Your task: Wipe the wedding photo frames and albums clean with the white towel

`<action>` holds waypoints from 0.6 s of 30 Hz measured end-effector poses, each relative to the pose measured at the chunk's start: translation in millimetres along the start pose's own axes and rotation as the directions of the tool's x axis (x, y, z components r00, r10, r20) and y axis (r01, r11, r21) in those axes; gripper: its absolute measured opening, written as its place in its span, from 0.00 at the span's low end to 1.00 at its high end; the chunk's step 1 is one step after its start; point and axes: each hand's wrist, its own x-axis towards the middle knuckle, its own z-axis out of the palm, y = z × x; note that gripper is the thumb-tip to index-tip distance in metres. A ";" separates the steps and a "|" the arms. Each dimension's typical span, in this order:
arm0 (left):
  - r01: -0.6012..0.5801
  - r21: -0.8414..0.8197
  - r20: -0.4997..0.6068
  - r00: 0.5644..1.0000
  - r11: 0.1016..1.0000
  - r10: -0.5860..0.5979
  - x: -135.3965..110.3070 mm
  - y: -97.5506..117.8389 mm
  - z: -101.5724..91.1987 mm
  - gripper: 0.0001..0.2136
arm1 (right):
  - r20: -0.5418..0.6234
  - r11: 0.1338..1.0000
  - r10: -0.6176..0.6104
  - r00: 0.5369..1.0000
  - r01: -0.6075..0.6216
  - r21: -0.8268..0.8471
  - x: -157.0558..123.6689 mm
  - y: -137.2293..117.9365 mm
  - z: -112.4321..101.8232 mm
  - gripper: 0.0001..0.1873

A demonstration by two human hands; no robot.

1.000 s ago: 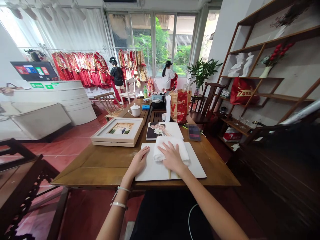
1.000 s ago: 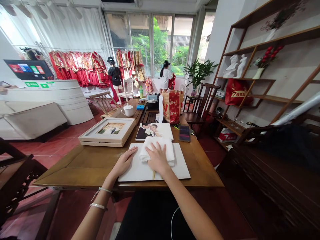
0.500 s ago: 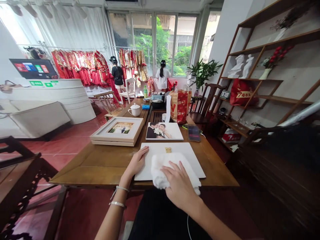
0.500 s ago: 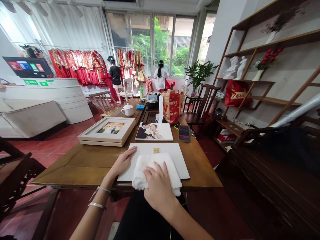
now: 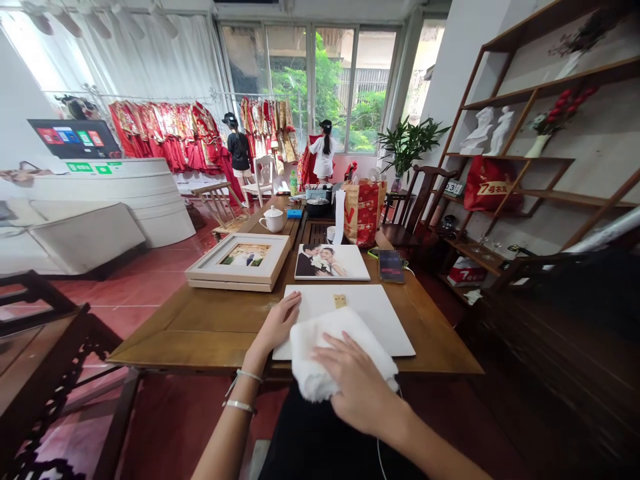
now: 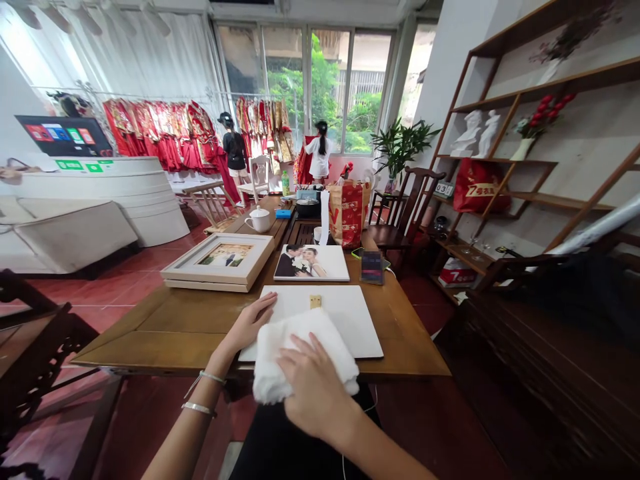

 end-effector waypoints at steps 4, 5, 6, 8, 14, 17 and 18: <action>0.002 0.019 0.010 1.000 1.000 -0.003 -1.9 2.2 -0.5 0.19 | -0.116 0.967 0.228 0.967 -0.239 -0.090 25.9 45.9 -16.8 0.33; 0.001 0.021 0.015 1.000 1.000 -0.001 -2.6 2.8 -1.2 0.19 | -0.129 0.959 0.254 0.959 -0.267 -0.097 37.8 55.6 -20.3 0.33; -0.002 0.025 0.024 1.000 1.000 0.001 -3.4 3.6 -2.1 0.19 | -0.135 0.957 0.260 0.956 -0.274 -0.098 50.8 63.3 -23.6 0.32; -0.006 0.042 0.047 0.999 0.999 0.004 -5.1 5.9 -3.9 0.20 | -0.134 0.963 0.240 0.961 -0.254 -0.095 78.0 71.6 -28.3 0.29; -0.081 0.094 0.067 0.995 0.992 0.075 -8.4 15.4 -6.4 0.21 | -0.110 0.990 0.115 0.987 -0.122 -0.064 138.7 52.4 -16.4 0.23; -0.118 0.103 0.055 0.992 0.988 0.113 -8.4 16.7 -5.5 0.19 | -0.130 0.994 0.090 0.987 -0.098 -0.056 139.4 45.9 -3.3 0.30; -0.123 0.106 0.056 0.991 0.987 0.118 -8.4 16.3 -5.1 0.19 | -0.139 0.992 0.099 0.985 -0.108 -0.058 134.4 47.4 -0.7 0.31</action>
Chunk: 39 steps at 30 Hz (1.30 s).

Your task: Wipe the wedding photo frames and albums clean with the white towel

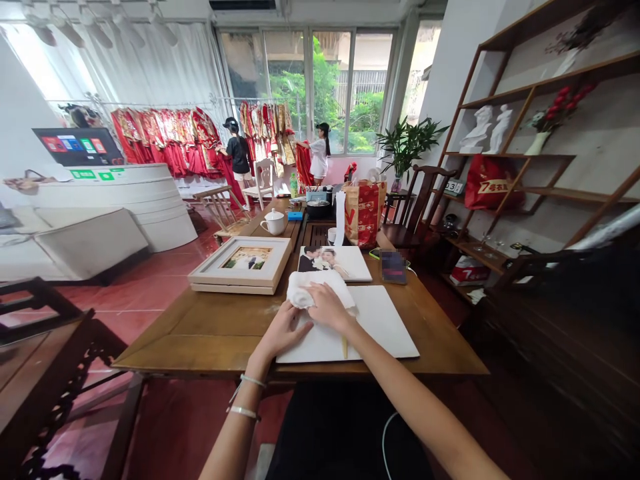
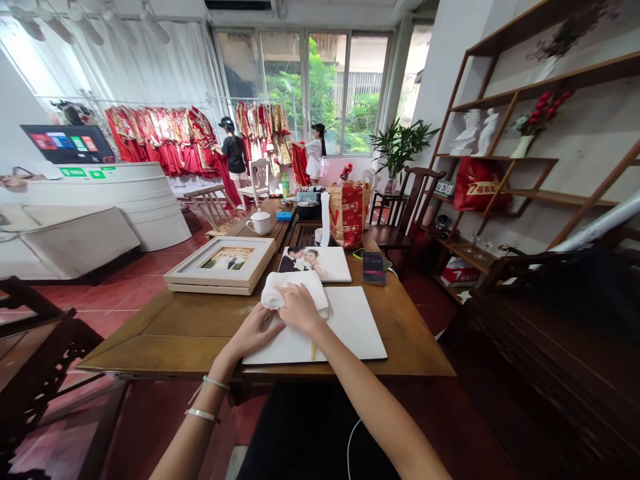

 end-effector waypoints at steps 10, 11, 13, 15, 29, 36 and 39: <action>0.076 0.003 0.035 0.996 0.997 -0.076 -1.5 -6.7 3.2 0.24 | -0.120 0.951 0.266 0.956 -0.281 -0.130 -60.2 56.4 -24.5 0.30; 0.076 0.006 0.036 0.996 0.997 -0.077 -1.2 -6.7 3.3 0.24 | -0.120 0.949 0.267 0.956 -0.282 -0.142 -59.4 55.4 -24.1 0.30; 0.076 0.005 0.034 0.997 0.997 -0.076 -0.5 -7.0 3.9 0.24 | -0.098 0.956 0.232 0.968 -0.245 -0.162 -56.2 48.1 -20.5 0.32; 0.074 -0.011 0.022 0.997 0.997 -0.074 0.4 -7.9 5.0 0.22 | -0.063 0.968 0.170 0.983 -0.179 -0.178 -55.5 35.8 -15.0 0.35; 0.089 -0.014 0.022 0.996 0.996 -0.089 0.7 -10.6 6.1 0.18 | -0.041 0.995 0.056 0.998 -0.059 -0.084 -140.1 36.5 -27.1 0.42; 0.077 -0.007 0.033 0.996 0.997 -0.077 0.7 -9.2 5.2 0.19 | -0.111 0.938 0.244 0.963 -0.264 -0.227 -82.5 86.2 -28.7 0.40; 0.082 -0.002 0.032 0.996 0.997 -0.082 0.9 -10.1 6.4 0.19 | -0.089 0.943 0.217 0.972 -0.232 -0.237 -89.2 79.0 -23.1 0.41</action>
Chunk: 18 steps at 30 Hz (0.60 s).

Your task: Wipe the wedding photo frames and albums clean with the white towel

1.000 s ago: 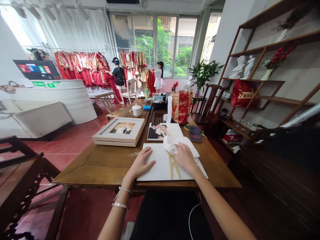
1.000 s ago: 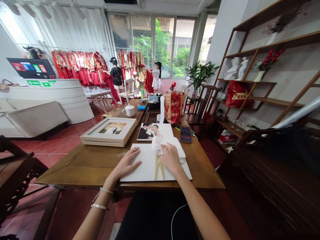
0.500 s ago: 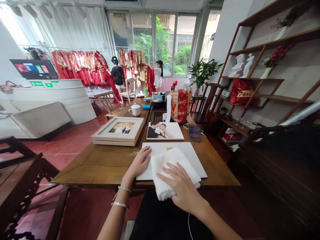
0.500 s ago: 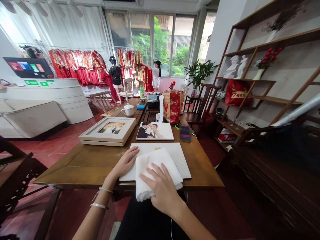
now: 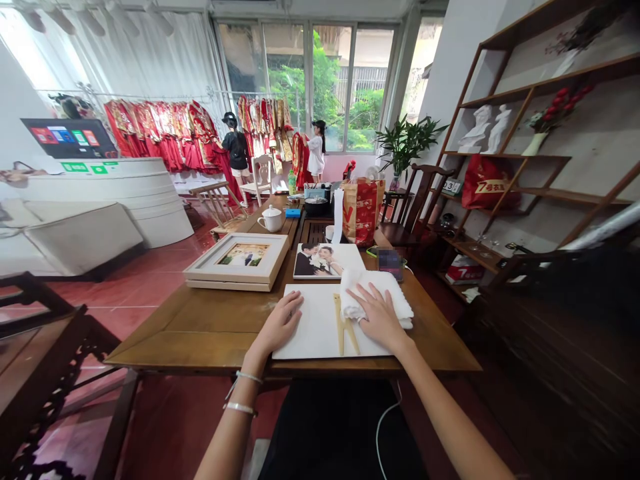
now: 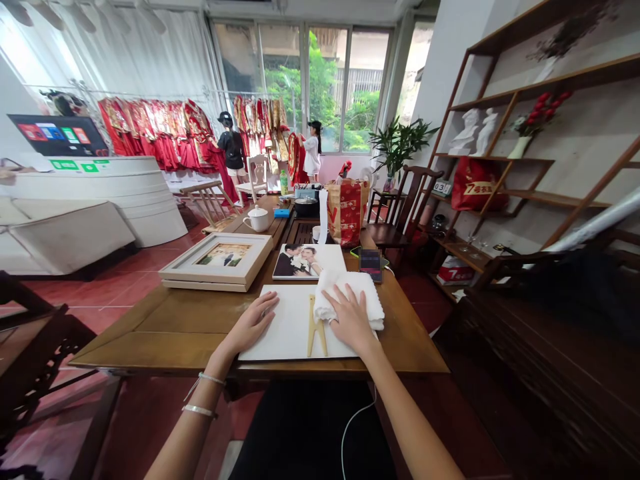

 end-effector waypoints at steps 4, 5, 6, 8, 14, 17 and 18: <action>0.009 -0.001 -0.012 1.000 1.000 -0.009 1.0 -1.5 2.5 0.19 | -0.016 0.992 -0.126 0.992 0.126 0.005 -48.9 -7.3 -2.0 0.47; 0.009 -0.002 -0.017 1.000 1.000 -0.009 1.2 -1.7 3.1 0.19 | -0.028 0.988 -0.157 0.987 0.157 0.009 -63.8 -7.6 -3.1 0.49; 0.008 -0.003 -0.021 1.000 1.000 -0.008 1.4 -1.8 3.5 0.19 | -0.036 0.983 -0.183 0.982 0.183 0.013 -77.8 -7.2 -4.3 0.50; 0.005 -0.003 -0.023 1.000 1.000 -0.005 1.6 -1.9 3.9 0.19 | -0.044 0.975 -0.220 0.975 0.221 0.022 -99.4 -4.2 -6.4 0.50; -0.006 -0.004 -0.006 1.000 1.000 0.006 1.9 -4.6 2.8 0.20 | 0.009 0.985 -0.162 0.987 0.162 0.055 -75.7 17.1 -10.0 0.42; -0.015 -0.005 0.004 1.000 1.000 0.016 1.9 -5.9 1.8 0.20 | 0.055 0.996 -0.081 0.995 0.078 0.045 -31.1 26.1 -11.4 0.44; -0.017 -0.007 0.004 1.000 1.000 0.017 1.9 -5.9 1.5 0.20 | 0.064 0.997 -0.070 0.995 0.068 0.042 -17.3 27.7 -11.6 0.43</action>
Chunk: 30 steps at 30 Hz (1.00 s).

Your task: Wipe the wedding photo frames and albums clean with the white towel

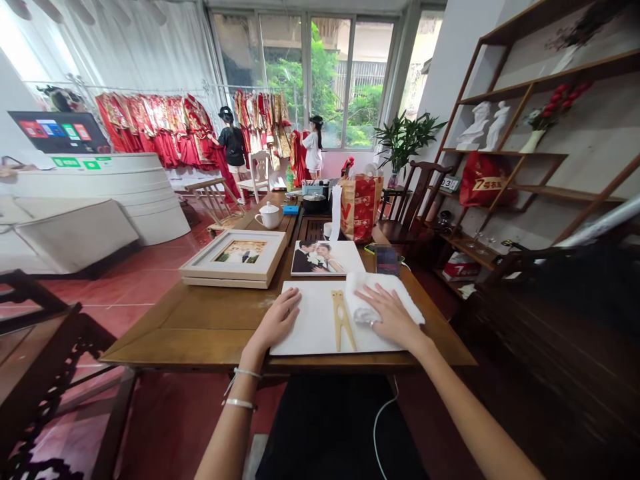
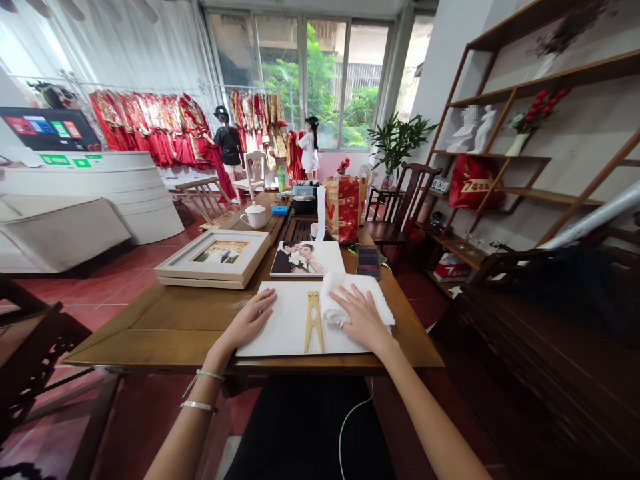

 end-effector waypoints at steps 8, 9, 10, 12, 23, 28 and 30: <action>0.025 -0.007 -0.001 1.000 1.000 -0.025 0.2 3.3 0.2 0.20 | -0.028 1.000 -0.001 1.000 0.001 -0.027 4.4 -11.2 7.0 0.43; 0.025 -0.004 0.001 1.000 1.000 -0.025 0.2 3.6 0.2 0.20 | -0.030 0.999 -0.022 0.999 0.021 -0.030 -8.9 -14.9 8.3 0.45; 0.021 -0.001 0.001 1.000 1.000 -0.021 0.3 3.8 0.2 0.20 | -0.033 0.998 -0.047 0.998 0.046 -0.030 -23.7 -18.5 9.1 0.47; 0.012 0.006 -0.003 1.000 1.000 -0.012 0.3 4.1 0.0 0.20 | -0.042 0.995 -0.094 0.995 0.093 -0.025 -53.9 -24.4 8.8 0.50; -0.029 0.006 0.002 1.000 1.000 0.029 0.3 2.5 -2.6 0.19 | -0.018 0.991 -0.045 0.999 0.047 0.124 -15.6 19.3 -6.0 0.40; -0.015 0.011 0.011 1.000 1.000 0.015 0.3 4.5 -2.8 0.19 | -0.033 0.995 0.008 0.999 -0.004 0.098 34.7 20.7 -3.0 0.36; -0.006 0.016 0.009 1.000 1.000 0.006 0.1 5.3 -2.5 0.19 | -0.034 0.996 0.009 0.999 -0.006 0.090 31.3 12.5 -0.5 0.36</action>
